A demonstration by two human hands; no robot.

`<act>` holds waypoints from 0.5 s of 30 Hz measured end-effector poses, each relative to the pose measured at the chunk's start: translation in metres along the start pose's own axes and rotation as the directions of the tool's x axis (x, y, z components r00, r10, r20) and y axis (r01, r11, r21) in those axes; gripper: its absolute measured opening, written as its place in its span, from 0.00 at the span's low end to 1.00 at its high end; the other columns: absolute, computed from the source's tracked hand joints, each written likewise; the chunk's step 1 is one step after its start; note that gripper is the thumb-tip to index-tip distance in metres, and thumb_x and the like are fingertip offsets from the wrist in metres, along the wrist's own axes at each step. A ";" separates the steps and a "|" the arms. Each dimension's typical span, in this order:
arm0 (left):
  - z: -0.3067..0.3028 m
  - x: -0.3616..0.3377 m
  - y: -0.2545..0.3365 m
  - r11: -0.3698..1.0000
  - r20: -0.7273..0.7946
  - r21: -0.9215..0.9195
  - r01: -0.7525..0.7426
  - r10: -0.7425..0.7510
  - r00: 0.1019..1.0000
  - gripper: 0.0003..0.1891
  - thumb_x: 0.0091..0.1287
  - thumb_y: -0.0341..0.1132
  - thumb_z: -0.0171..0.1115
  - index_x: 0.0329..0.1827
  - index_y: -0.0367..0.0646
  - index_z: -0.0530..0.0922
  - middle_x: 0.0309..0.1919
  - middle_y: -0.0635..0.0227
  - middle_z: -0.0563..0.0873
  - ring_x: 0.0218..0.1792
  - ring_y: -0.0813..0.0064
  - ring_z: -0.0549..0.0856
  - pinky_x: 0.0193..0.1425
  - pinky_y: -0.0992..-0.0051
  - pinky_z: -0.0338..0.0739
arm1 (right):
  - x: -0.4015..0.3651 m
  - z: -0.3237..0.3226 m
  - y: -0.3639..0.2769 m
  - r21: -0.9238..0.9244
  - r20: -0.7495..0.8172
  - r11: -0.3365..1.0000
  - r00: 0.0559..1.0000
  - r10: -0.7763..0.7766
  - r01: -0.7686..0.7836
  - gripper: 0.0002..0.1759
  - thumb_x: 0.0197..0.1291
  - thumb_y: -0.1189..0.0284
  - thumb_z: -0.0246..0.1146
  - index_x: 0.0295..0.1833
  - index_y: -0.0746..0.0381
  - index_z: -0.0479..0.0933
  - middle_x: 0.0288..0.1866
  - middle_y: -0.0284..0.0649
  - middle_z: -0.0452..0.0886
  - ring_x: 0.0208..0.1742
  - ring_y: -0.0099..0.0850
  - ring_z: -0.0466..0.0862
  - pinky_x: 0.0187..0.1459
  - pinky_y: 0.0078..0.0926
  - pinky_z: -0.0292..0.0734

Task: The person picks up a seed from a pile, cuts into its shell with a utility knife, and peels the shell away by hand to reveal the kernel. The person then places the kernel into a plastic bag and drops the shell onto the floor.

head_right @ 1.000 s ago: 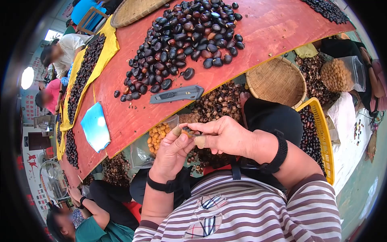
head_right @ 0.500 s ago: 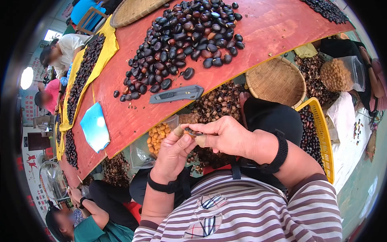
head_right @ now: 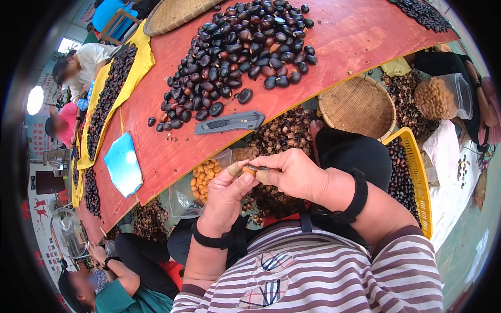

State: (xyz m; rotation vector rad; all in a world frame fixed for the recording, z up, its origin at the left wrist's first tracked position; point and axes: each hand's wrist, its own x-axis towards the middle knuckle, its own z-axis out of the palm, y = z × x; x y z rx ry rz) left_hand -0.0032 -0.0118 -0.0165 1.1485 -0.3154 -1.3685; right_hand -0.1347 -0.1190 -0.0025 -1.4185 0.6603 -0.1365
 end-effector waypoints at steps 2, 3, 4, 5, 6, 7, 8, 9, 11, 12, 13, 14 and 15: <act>0.002 0.000 0.000 1.000 -0.021 0.013 -0.028 0.028 0.999 0.14 0.56 0.23 0.57 0.46 0.38 0.73 0.37 0.66 0.80 0.37 0.80 0.79 0.43 0.82 0.74 | 0.001 -0.003 -0.004 0.046 0.038 0.993 0.994 0.104 -0.105 0.15 0.54 0.73 0.56 0.49 0.59 0.73 0.25 0.33 0.77 0.18 0.15 0.69 0.22 0.12 0.68; 0.002 0.000 0.000 0.998 -0.003 0.028 -0.048 0.048 0.999 0.14 0.56 0.23 0.56 0.46 0.38 0.73 0.37 0.66 0.80 0.37 0.80 0.79 0.43 0.82 0.74 | 0.002 -0.004 -0.006 0.056 0.051 0.990 0.990 0.128 -0.131 0.15 0.54 0.73 0.56 0.49 0.59 0.73 0.24 0.32 0.76 0.17 0.14 0.68 0.21 0.11 0.67; 0.003 0.000 0.000 0.997 0.016 0.044 -0.067 0.066 0.998 0.14 0.56 0.23 0.56 0.46 0.38 0.73 0.37 0.66 0.80 0.36 0.80 0.79 0.43 0.82 0.74 | 0.003 -0.005 -0.007 0.067 0.065 0.985 0.986 0.152 -0.156 0.15 0.54 0.72 0.56 0.48 0.59 0.73 0.24 0.32 0.76 0.16 0.14 0.68 0.20 0.10 0.66; 0.003 -0.001 0.000 0.995 0.036 0.060 -0.085 0.083 0.996 0.14 0.56 0.23 0.56 0.46 0.38 0.73 0.37 0.66 0.80 0.36 0.80 0.79 0.42 0.82 0.74 | 0.003 -0.006 -0.007 0.076 0.080 0.982 0.983 0.166 -0.172 0.15 0.54 0.72 0.56 0.48 0.59 0.73 0.24 0.32 0.76 0.16 0.14 0.68 0.19 0.10 0.66; 0.002 0.000 -0.001 0.995 0.047 0.066 -0.072 0.069 0.996 0.14 0.56 0.23 0.56 0.46 0.39 0.73 0.38 0.66 0.79 0.37 0.80 0.79 0.43 0.82 0.74 | 0.004 -0.007 -0.007 0.084 0.095 0.979 0.979 0.178 -0.187 0.15 0.54 0.72 0.56 0.48 0.58 0.73 0.24 0.32 0.76 0.16 0.14 0.68 0.18 0.10 0.66; 0.000 0.000 -0.001 0.996 0.059 0.072 -0.058 0.054 0.997 0.14 0.56 0.24 0.56 0.46 0.39 0.73 0.39 0.66 0.79 0.38 0.80 0.79 0.43 0.82 0.74 | 0.005 -0.008 -0.006 0.093 0.111 0.975 0.975 0.191 -0.202 0.15 0.54 0.71 0.56 0.48 0.58 0.73 0.24 0.32 0.76 0.16 0.14 0.68 0.18 0.10 0.66; -0.001 0.001 0.000 0.996 0.071 0.079 -0.044 0.038 0.997 0.14 0.56 0.24 0.56 0.47 0.40 0.73 0.40 0.66 0.79 0.38 0.80 0.79 0.44 0.82 0.74 | 0.006 -0.010 -0.007 0.084 0.131 0.972 0.970 0.207 -0.219 0.15 0.54 0.71 0.56 0.48 0.58 0.73 0.24 0.32 0.76 0.16 0.14 0.68 0.17 0.10 0.66; -0.001 0.000 0.001 0.997 0.079 0.080 -0.021 0.015 0.997 0.14 0.56 0.25 0.56 0.47 0.40 0.73 0.40 0.66 0.79 0.39 0.80 0.79 0.44 0.81 0.74 | 0.007 -0.012 -0.009 0.075 0.151 0.969 0.963 0.221 -0.234 0.15 0.54 0.71 0.56 0.48 0.57 0.73 0.24 0.32 0.76 0.16 0.14 0.68 0.17 0.10 0.65; 0.001 -0.001 0.005 0.996 0.093 0.080 0.023 -0.031 0.995 0.15 0.56 0.26 0.57 0.48 0.40 0.73 0.40 0.67 0.79 0.39 0.80 0.79 0.45 0.81 0.74 | 0.008 -0.013 -0.011 0.069 0.176 0.964 0.954 0.241 -0.256 0.14 0.54 0.71 0.55 0.48 0.57 0.74 0.24 0.31 0.75 0.16 0.14 0.68 0.16 0.10 0.65; 0.000 -0.002 0.006 0.996 0.098 0.086 0.034 -0.042 0.994 0.15 0.56 0.27 0.57 0.48 0.40 0.73 0.40 0.67 0.79 0.39 0.80 0.79 0.45 0.81 0.74 | 0.008 -0.012 -0.010 0.074 0.180 0.962 0.952 0.247 -0.264 0.14 0.54 0.71 0.55 0.48 0.57 0.74 0.24 0.31 0.75 0.16 0.14 0.68 0.16 0.10 0.65; 0.000 -0.002 0.006 0.995 0.103 0.091 0.045 -0.054 0.993 0.15 0.57 0.27 0.57 0.48 0.40 0.73 0.40 0.67 0.79 0.40 0.80 0.78 0.46 0.81 0.73 | 0.008 -0.012 -0.009 0.078 0.186 0.959 0.949 0.255 -0.273 0.14 0.54 0.71 0.55 0.48 0.57 0.74 0.24 0.31 0.75 0.16 0.14 0.68 0.16 0.10 0.65; -0.001 -0.003 0.006 0.994 0.108 0.096 0.058 -0.068 0.992 0.15 0.57 0.28 0.57 0.49 0.40 0.72 0.40 0.67 0.79 0.40 0.80 0.78 0.47 0.81 0.73 | 0.009 -0.013 -0.007 0.094 0.192 0.954 0.945 0.264 -0.286 0.14 0.54 0.72 0.55 0.47 0.57 0.74 0.24 0.31 0.75 0.16 0.14 0.68 0.16 0.10 0.65; -0.002 -0.003 0.005 0.994 0.112 0.088 0.062 -0.072 0.991 0.15 0.57 0.28 0.57 0.49 0.40 0.72 0.40 0.68 0.79 0.40 0.80 0.78 0.47 0.80 0.73 | 0.010 -0.012 -0.003 0.113 0.198 0.948 0.942 0.271 -0.296 0.13 0.54 0.72 0.55 0.47 0.57 0.74 0.24 0.31 0.75 0.16 0.14 0.69 0.17 0.10 0.65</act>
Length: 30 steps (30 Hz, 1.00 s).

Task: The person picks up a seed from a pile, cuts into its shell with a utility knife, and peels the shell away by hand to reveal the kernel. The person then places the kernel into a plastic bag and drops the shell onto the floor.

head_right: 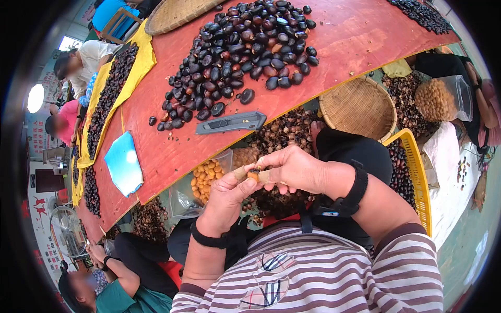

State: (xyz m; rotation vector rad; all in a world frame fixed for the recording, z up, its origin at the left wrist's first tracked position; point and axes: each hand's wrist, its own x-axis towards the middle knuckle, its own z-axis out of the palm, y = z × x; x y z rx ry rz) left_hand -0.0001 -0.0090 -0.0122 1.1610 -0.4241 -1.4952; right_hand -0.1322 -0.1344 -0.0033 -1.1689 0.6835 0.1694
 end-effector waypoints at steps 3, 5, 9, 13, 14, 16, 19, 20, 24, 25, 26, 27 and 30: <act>-0.002 0.002 -0.005 0.999 -0.006 -0.050 -0.009 0.008 1.000 0.15 0.57 0.29 0.57 0.49 0.39 0.72 0.40 0.68 0.79 0.40 0.80 0.78 0.47 0.80 0.73 | -0.002 0.004 0.000 -0.043 -0.055 0.995 0.994 -0.094 0.092 0.12 0.53 0.73 0.56 0.45 0.58 0.74 0.24 0.32 0.76 0.16 0.15 0.69 0.18 0.11 0.66; -0.001 0.002 -0.008 0.992 -0.035 -0.122 -0.028 0.024 0.999 0.15 0.58 0.30 0.57 0.49 0.38 0.72 0.40 0.68 0.79 0.40 0.81 0.78 0.46 0.80 0.73 | -0.003 0.011 0.005 -0.129 -0.101 0.967 0.967 -0.234 0.220 0.12 0.53 0.73 0.56 0.45 0.59 0.74 0.25 0.33 0.77 0.17 0.15 0.70 0.19 0.12 0.67; -0.004 0.002 -0.005 0.990 -0.059 0.144 0.013 -0.005 0.998 0.15 0.58 0.32 0.56 0.47 0.37 0.73 0.37 0.68 0.80 0.37 0.82 0.78 0.44 0.82 0.73 | -0.004 0.016 0.011 -0.297 -0.131 0.907 0.928 -0.349 0.299 0.14 0.53 0.72 0.58 0.47 0.58 0.74 0.26 0.32 0.77 0.21 0.16 0.72 0.23 0.14 0.69; 0.003 -0.008 0.005 0.961 -0.001 0.276 -0.023 0.024 1.000 0.14 0.59 0.34 0.56 0.46 0.35 0.74 0.33 0.68 0.81 0.35 0.83 0.78 0.42 0.83 0.72 | -0.012 0.013 -0.001 -0.107 -0.015 0.982 0.988 -0.155 0.152 0.16 0.52 0.72 0.58 0.49 0.56 0.73 0.26 0.30 0.77 0.19 0.15 0.69 0.22 0.13 0.68; 0.004 -0.009 0.006 0.953 0.010 0.303 -0.025 0.023 1.000 0.14 0.60 0.34 0.56 0.46 0.35 0.74 0.33 0.68 0.81 0.35 0.84 0.78 0.42 0.83 0.72 | -0.013 0.012 -0.003 -0.106 0.014 0.985 0.991 -0.135 0.136 0.16 0.52 0.73 0.58 0.49 0.56 0.73 0.25 0.30 0.77 0.18 0.14 0.69 0.22 0.13 0.68; 0.003 -0.010 0.007 0.932 0.028 0.359 -0.048 0.041 0.999 0.15 0.60 0.34 0.55 0.47 0.35 0.73 0.33 0.69 0.81 0.35 0.84 0.77 0.41 0.84 0.71 | -0.013 0.011 -0.005 -0.107 0.028 0.987 0.992 -0.121 0.123 0.16 0.52 0.73 0.58 0.49 0.57 0.73 0.25 0.29 0.76 0.18 0.14 0.68 0.21 0.12 0.67; 0.001 -0.009 0.002 0.911 0.032 0.396 -0.117 0.113 0.993 0.12 0.60 0.32 0.54 0.45 0.35 0.74 0.30 0.72 0.80 0.33 0.87 0.76 0.39 0.86 0.70 | -0.013 0.013 -0.005 -0.098 -0.007 0.989 0.993 -0.116 0.115 0.16 0.52 0.74 0.57 0.49 0.59 0.73 0.24 0.29 0.76 0.17 0.14 0.67 0.21 0.11 0.67; 0.001 -0.009 0.000 0.905 0.029 0.402 -0.143 0.143 0.989 0.11 0.61 0.31 0.54 0.43 0.35 0.75 0.28 0.74 0.80 0.33 0.88 0.75 0.37 0.87 0.70 | -0.013 0.014 -0.008 -0.083 -0.013 0.991 0.995 -0.102 0.100 0.16 0.52 0.74 0.56 0.49 0.59 0.73 0.24 0.29 0.76 0.17 0.14 0.67 0.21 0.11 0.66; 0.000 -0.011 0.002 0.909 0.033 0.389 -0.147 0.145 0.989 0.13 0.60 0.29 0.54 0.47 0.36 0.73 0.32 0.73 0.79 0.35 0.87 0.75 0.40 0.88 0.69 | -0.010 0.013 -0.004 0.024 -0.033 0.995 0.995 -0.095 0.095 0.17 0.51 0.75 0.56 0.49 0.58 0.73 0.24 0.30 0.76 0.16 0.14 0.67 0.19 0.11 0.66; 0.002 -0.012 0.003 0.921 0.029 0.361 -0.145 0.144 0.989 0.14 0.60 0.28 0.54 0.49 0.36 0.72 0.34 0.72 0.79 0.37 0.86 0.75 0.42 0.87 0.69 | -0.008 0.012 -0.003 0.062 -0.040 0.993 0.995 -0.096 0.098 0.17 0.51 0.75 0.55 0.50 0.58 0.73 0.23 0.30 0.75 0.16 0.14 0.67 0.18 0.11 0.65; 0.003 -0.012 0.004 0.933 0.025 0.331 -0.144 0.144 0.989 0.15 0.60 0.27 0.54 0.51 0.37 0.71 0.37 0.71 0.78 0.38 0.85 0.75 0.43 0.86 0.69 | -0.004 0.010 0.002 0.079 -0.088 0.987 0.987 -0.133 0.140 0.17 0.52 0.75 0.54 0.50 0.57 0.73 0.23 0.31 0.75 0.16 0.14 0.67 0.17 0.10 0.64; 0.005 -0.013 0.002 0.963 0.016 0.232 -0.137 0.137 0.990 0.16 0.59 0.27 0.54 0.52 0.38 0.70 0.39 0.69 0.78 0.41 0.83 0.75 0.46 0.84 0.69 | -0.003 0.005 0.002 0.154 -0.174 0.973 0.974 -0.143 0.170 0.18 0.52 0.74 0.55 0.52 0.57 0.72 0.24 0.32 0.75 0.17 0.14 0.67 0.18 0.10 0.65; 0.002 -0.012 -0.001 0.994 -0.005 -0.027 -0.106 0.106 0.994 0.18 0.59 0.27 0.53 0.54 0.43 0.68 0.47 0.64 0.74 0.47 0.73 0.75 0.55 0.73 0.68 | -0.002 -0.003 0.011 -0.230 -0.260 0.945 0.921 -0.292 0.235 0.18 0.54 0.71 0.56 0.52 0.60 0.70 0.24 0.35 0.76 0.21 0.17 0.71 0.24 0.15 0.69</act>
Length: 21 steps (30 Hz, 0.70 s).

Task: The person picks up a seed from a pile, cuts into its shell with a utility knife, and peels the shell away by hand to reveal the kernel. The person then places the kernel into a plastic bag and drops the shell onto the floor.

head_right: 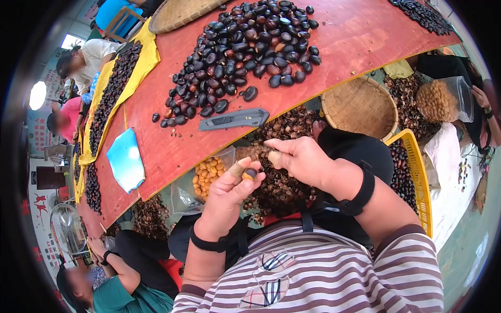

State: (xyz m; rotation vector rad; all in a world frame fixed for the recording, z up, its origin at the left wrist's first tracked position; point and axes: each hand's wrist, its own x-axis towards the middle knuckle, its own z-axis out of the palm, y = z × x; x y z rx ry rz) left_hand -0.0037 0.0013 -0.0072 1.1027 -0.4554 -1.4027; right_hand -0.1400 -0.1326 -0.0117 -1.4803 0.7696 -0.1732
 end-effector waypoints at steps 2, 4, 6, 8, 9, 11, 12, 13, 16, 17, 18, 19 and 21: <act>0.000 0.000 0.004 0.994 -0.023 -0.103 0.032 -0.035 0.999 0.17 0.59 0.26 0.53 0.53 0.43 0.69 0.46 0.64 0.75 0.47 0.73 0.76 0.55 0.73 0.69 | -0.007 0.003 0.001 -0.227 -0.056 0.953 0.974 -0.218 0.200 0.18 0.54 0.72 0.57 0.51 0.61 0.70 0.23 0.35 0.75 0.22 0.17 0.71 0.26 0.16 0.70; -0.002 0.000 0.004 0.982 -0.039 -0.184 0.049 -0.057 0.998 0.16 0.59 0.26 0.52 0.51 0.43 0.69 0.45 0.65 0.76 0.47 0.72 0.76 0.54 0.73 0.69 | -0.014 0.009 -0.005 -0.124 -0.026 0.954 0.960 -0.279 0.274 0.17 0.52 0.74 0.59 0.50 0.63 0.71 0.21 0.37 0.75 0.25 0.15 0.71 0.28 0.16 0.70; -0.005 0.001 0.002 0.969 -0.034 -0.237 0.066 -0.076 0.997 0.15 0.59 0.26 0.52 0.50 0.43 0.70 0.44 0.66 0.76 0.47 0.72 0.76 0.54 0.74 0.70 | -0.013 0.018 -0.001 -0.010 0.001 0.961 0.961 -0.276 0.276 0.18 0.51 0.76 0.59 0.49 0.61 0.71 0.23 0.36 0.75 0.26 0.15 0.70 0.30 0.15 0.70; -0.003 0.002 0.002 0.968 -0.047 -0.243 0.061 -0.074 0.996 0.15 0.59 0.27 0.53 0.50 0.44 0.70 0.43 0.66 0.77 0.46 0.72 0.76 0.54 0.74 0.70 | -0.019 0.019 -0.007 -0.001 0.062 0.975 0.973 -0.221 0.222 0.20 0.51 0.76 0.59 0.52 0.59 0.70 0.22 0.33 0.73 0.25 0.15 0.69 0.29 0.14 0.69; -0.003 0.002 0.001 0.967 -0.058 -0.247 0.058 -0.075 0.995 0.15 0.59 0.27 0.53 0.50 0.44 0.70 0.43 0.66 0.77 0.46 0.73 0.76 0.53 0.75 0.70 | -0.021 0.019 -0.013 0.027 0.087 0.977 0.973 -0.212 0.210 0.20 0.51 0.76 0.59 0.53 0.58 0.70 0.22 0.33 0.72 0.25 0.15 0.68 0.29 0.14 0.68; -0.005 0.002 -0.001 0.964 -0.023 -0.257 0.064 -0.072 0.997 0.15 0.59 0.27 0.53 0.50 0.44 0.70 0.42 0.67 0.77 0.45 0.74 0.76 0.53 0.75 0.70 | -0.021 0.020 -0.018 0.080 0.137 0.980 0.971 -0.194 0.185 0.22 0.51 0.76 0.59 0.54 0.56 0.69 0.22 0.31 0.71 0.25 0.15 0.68 0.29 0.14 0.68; -0.006 0.003 -0.002 0.963 -0.001 -0.262 0.068 -0.071 0.997 0.15 0.59 0.27 0.54 0.50 0.44 0.70 0.42 0.67 0.78 0.45 0.74 0.77 0.53 0.75 0.70 | -0.022 0.020 -0.018 0.105 0.151 0.977 0.968 -0.202 0.187 0.23 0.52 0.77 0.58 0.55 0.55 0.68 0.22 0.30 0.70 0.26 0.15 0.67 0.30 0.13 0.67; -0.005 0.003 -0.003 0.961 -0.004 -0.267 0.068 -0.072 0.997 0.14 0.59 0.28 0.54 0.49 0.44 0.70 0.42 0.67 0.77 0.45 0.74 0.77 0.53 0.75 0.70 | -0.022 0.020 -0.020 0.105 0.160 0.980 0.970 -0.182 0.167 0.22 0.52 0.76 0.58 0.55 0.55 0.68 0.23 0.29 0.71 0.26 0.15 0.67 0.30 0.13 0.67; -0.005 0.003 -0.004 0.957 -0.008 -0.282 0.069 -0.074 0.997 0.14 0.58 0.28 0.54 0.49 0.44 0.71 0.42 0.67 0.77 0.45 0.75 0.77 0.53 0.75 0.70 | -0.021 0.021 -0.020 0.119 0.159 0.980 0.972 -0.175 0.157 0.21 0.53 0.76 0.57 0.55 0.55 0.68 0.24 0.29 0.72 0.25 0.15 0.67 0.29 0.13 0.67; -0.006 0.003 -0.005 0.955 -0.004 -0.289 0.070 -0.075 0.997 0.14 0.58 0.28 0.54 0.49 0.44 0.71 0.43 0.67 0.77 0.45 0.75 0.77 0.53 0.75 0.70 | -0.020 0.022 -0.017 0.132 0.140 0.973 0.968 -0.206 0.188 0.21 0.53 0.76 0.57 0.55 0.55 0.68 0.24 0.28 0.72 0.24 0.15 0.67 0.29 0.13 0.67; -0.006 0.002 -0.005 0.952 -0.001 -0.297 0.071 -0.075 0.997 0.14 0.58 0.28 0.55 0.48 0.45 0.71 0.43 0.67 0.77 0.45 0.75 0.77 0.53 0.75 0.70 | -0.020 0.023 -0.015 0.144 0.122 0.965 0.964 -0.236 0.218 0.21 0.53 0.75 0.57 0.55 0.55 0.69 0.24 0.28 0.72 0.24 0.14 0.68 0.28 0.12 0.68; -0.006 0.002 -0.005 0.952 0.005 -0.297 0.073 -0.075 0.997 0.14 0.58 0.28 0.55 0.49 0.45 0.71 0.43 0.67 0.77 0.45 0.75 0.77 0.53 0.75 0.70 | -0.021 0.023 -0.016 0.167 0.133 0.975 0.977 -0.169 0.146 0.20 0.53 0.75 0.57 0.54 0.55 0.69 0.24 0.27 0.73 0.23 0.14 0.67 0.27 0.12 0.67; -0.005 0.001 -0.004 0.952 0.017 -0.296 0.077 -0.076 0.997 0.14 0.58 0.29 0.55 0.49 0.45 0.71 0.43 0.67 0.77 0.45 0.75 0.77 0.53 0.74 0.70 | -0.022 0.021 -0.021 0.211 0.161 0.978 0.986 -0.033 -0.002 0.19 0.54 0.74 0.58 0.54 0.55 0.70 0.24 0.27 0.74 0.22 0.13 0.67 0.26 0.11 0.67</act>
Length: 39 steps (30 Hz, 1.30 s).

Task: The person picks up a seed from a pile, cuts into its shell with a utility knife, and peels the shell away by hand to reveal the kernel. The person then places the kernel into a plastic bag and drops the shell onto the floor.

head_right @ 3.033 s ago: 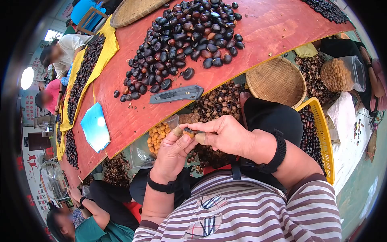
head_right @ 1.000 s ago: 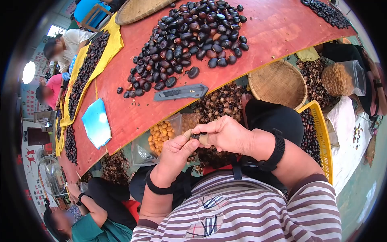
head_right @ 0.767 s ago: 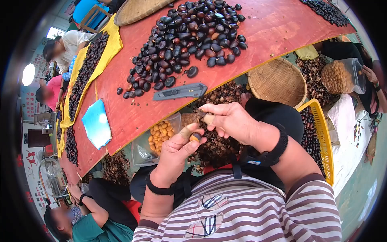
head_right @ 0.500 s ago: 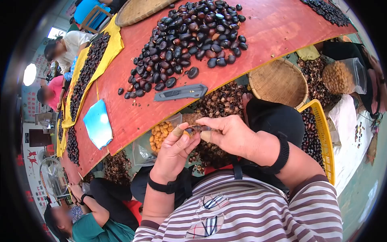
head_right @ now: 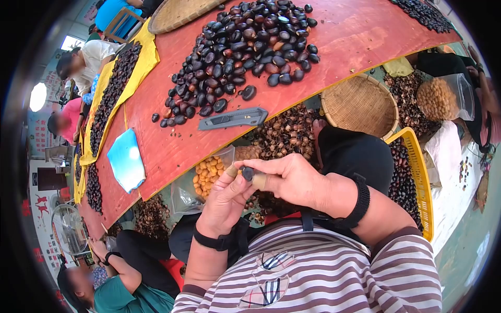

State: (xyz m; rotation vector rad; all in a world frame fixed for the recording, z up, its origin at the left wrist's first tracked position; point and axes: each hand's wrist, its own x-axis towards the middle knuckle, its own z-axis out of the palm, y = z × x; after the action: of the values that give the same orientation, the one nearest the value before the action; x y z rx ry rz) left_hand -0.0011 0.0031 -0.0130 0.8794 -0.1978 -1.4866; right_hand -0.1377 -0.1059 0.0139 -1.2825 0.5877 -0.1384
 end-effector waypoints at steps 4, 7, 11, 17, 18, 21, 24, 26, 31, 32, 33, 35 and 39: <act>0.002 -0.002 -0.001 1.000 -0.032 0.022 0.022 -0.021 0.999 0.14 0.59 0.29 0.55 0.49 0.44 0.71 0.43 0.68 0.78 0.43 0.75 0.78 0.51 0.75 0.72 | 0.005 -0.008 0.007 -0.012 -0.016 1.000 1.000 -0.007 0.007 0.19 0.54 0.73 0.58 0.53 0.57 0.70 0.24 0.27 0.75 0.20 0.12 0.67 0.22 0.10 0.67; 0.003 -0.001 0.000 0.999 -0.058 -0.028 0.044 -0.046 0.997 0.14 0.59 0.29 0.55 0.48 0.44 0.71 0.43 0.69 0.78 0.41 0.77 0.78 0.48 0.77 0.74 | 0.005 -0.014 0.004 0.095 -0.029 0.992 0.996 0.081 -0.078 0.19 0.55 0.72 0.56 0.54 0.59 0.69 0.26 0.30 0.76 0.19 0.14 0.69 0.21 0.11 0.68; 0.000 0.001 0.000 0.999 -0.064 -0.024 0.042 -0.043 0.997 0.14 0.59 0.32 0.54 0.49 0.44 0.70 0.42 0.68 0.78 0.38 0.77 0.79 0.43 0.77 0.76 | 0.007 -0.014 0.018 0.175 -0.049 0.976 0.989 0.138 -0.128 0.21 0.56 0.72 0.54 0.56 0.60 0.66 0.27 0.33 0.76 0.18 0.15 0.70 0.21 0.11 0.69; -0.001 0.003 0.000 0.998 -0.049 -0.045 0.046 -0.048 0.998 0.13 0.60 0.31 0.54 0.48 0.44 0.71 0.36 0.68 0.80 0.34 0.78 0.81 0.37 0.80 0.77 | 0.000 -0.003 0.003 -0.097 -0.016 0.995 1.000 0.024 -0.026 0.27 0.53 0.74 0.57 0.60 0.55 0.61 0.24 0.30 0.73 0.22 0.14 0.67 0.26 0.13 0.69; 0.000 0.003 0.000 0.998 -0.061 -0.044 0.048 -0.051 0.997 0.13 0.60 0.31 0.54 0.48 0.44 0.71 0.35 0.68 0.80 0.34 0.79 0.81 0.37 0.80 0.77 | -0.001 -0.003 0.004 -0.078 -0.006 0.997 1.000 -0.004 0.004 0.27 0.53 0.74 0.58 0.60 0.55 0.62 0.24 0.30 0.73 0.22 0.13 0.67 0.26 0.12 0.68; 0.000 0.003 0.000 0.997 -0.054 -0.056 0.053 -0.056 0.997 0.13 0.60 0.32 0.55 0.47 0.45 0.71 0.34 0.69 0.80 0.34 0.79 0.81 0.35 0.81 0.77 | -0.002 -0.001 0.007 -0.087 0.019 0.993 0.997 -0.079 0.081 0.25 0.53 0.75 0.58 0.59 0.55 0.64 0.25 0.30 0.74 0.25 0.13 0.68 0.29 0.12 0.69; -0.003 0.003 -0.002 0.998 -0.042 -0.034 0.059 -0.060 0.997 0.12 0.60 0.32 0.55 0.47 0.45 0.71 0.34 0.69 0.80 0.34 0.79 0.81 0.35 0.81 0.77 | 0.000 -0.003 0.004 -0.144 0.015 0.985 0.995 -0.099 0.100 0.23 0.52 0.77 0.58 0.56 0.56 0.67 0.28 0.31 0.76 0.28 0.13 0.70 0.32 0.12 0.69; -0.001 0.002 -0.002 0.998 -0.047 -0.016 0.059 -0.060 0.997 0.13 0.60 0.33 0.55 0.47 0.46 0.71 0.36 0.70 0.79 0.35 0.79 0.80 0.35 0.81 0.76 | 0.000 -0.003 0.004 -0.051 0.021 0.997 0.998 -0.054 0.055 0.21 0.52 0.77 0.57 0.55 0.57 0.68 0.29 0.33 0.78 0.30 0.13 0.71 0.34 0.13 0.70; 0.001 0.004 -0.003 0.998 -0.044 0.026 0.059 -0.058 0.997 0.12 0.60 0.32 0.54 0.48 0.45 0.71 0.38 0.69 0.79 0.35 0.79 0.80 0.38 0.81 0.76 | 0.005 -0.004 0.017 -0.230 -0.037 0.934 0.957 -0.287 0.272 0.19 0.52 0.77 0.58 0.52 0.59 0.71 0.28 0.32 0.78 0.30 0.17 0.74 0.36 0.16 0.72; 0.001 0.004 -0.003 0.998 -0.033 0.033 0.057 -0.056 0.998 0.12 0.60 0.32 0.53 0.48 0.45 0.71 0.38 0.69 0.79 0.35 0.79 0.80 0.38 0.81 0.76 | 0.007 -0.005 0.021 -0.312 -0.040 0.890 0.931 -0.362 0.333 0.18 0.52 0.77 0.58 0.51 0.59 0.71 0.28 0.31 0.78 0.30 0.18 0.75 0.36 0.16 0.73; 0.001 0.005 -0.003 0.998 -0.022 0.042 0.055 -0.054 0.998 0.12 0.60 0.31 0.53 0.48 0.45 0.71 0.38 0.69 0.79 0.35 0.79 0.80 0.39 0.81 0.76 | 0.010 -0.006 0.027 -0.348 -0.031 0.860 0.912 -0.409 0.374 0.18 0.52 0.76 0.58 0.51 0.59 0.71 0.27 0.31 0.77 0.28 0.18 0.75 0.34 0.16 0.73; 0.001 0.003 -0.004 0.996 -0.025 0.059 0.070 -0.069 0.997 0.13 0.60 0.31 0.54 0.48 0.44 0.70 0.39 0.69 0.79 0.36 0.79 0.80 0.41 0.80 0.76 | 0.015 -0.010 0.038 -0.420 -0.013 0.789 0.867 -0.498 0.447 0.17 0.53 0.75 0.58 0.50 0.60 0.72 0.27 0.30 0.77 0.26 0.19 0.75 0.30 0.16 0.73; 0.004 0.002 -0.004 0.991 -0.050 0.124 0.048 -0.042 0.998 0.15 0.59 0.29 0.55 0.49 0.43 0.70 0.41 0.67 0.78 0.38 0.78 0.80 0.44 0.79 0.76 | 0.007 -0.011 0.012 0.046 -0.013 0.993 0.994 0.110 -0.109 0.16 0.53 0.76 0.56 0.50 0.60 0.72 0.26 0.32 0.77 0.19 0.16 0.72 0.21 0.12 0.69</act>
State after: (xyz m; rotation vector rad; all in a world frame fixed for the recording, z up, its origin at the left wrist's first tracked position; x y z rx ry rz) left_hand -0.0067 -0.0001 -0.0137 1.0251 -0.2392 -1.5060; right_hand -0.1404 -0.1148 -0.0016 -1.2039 0.6631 -0.0704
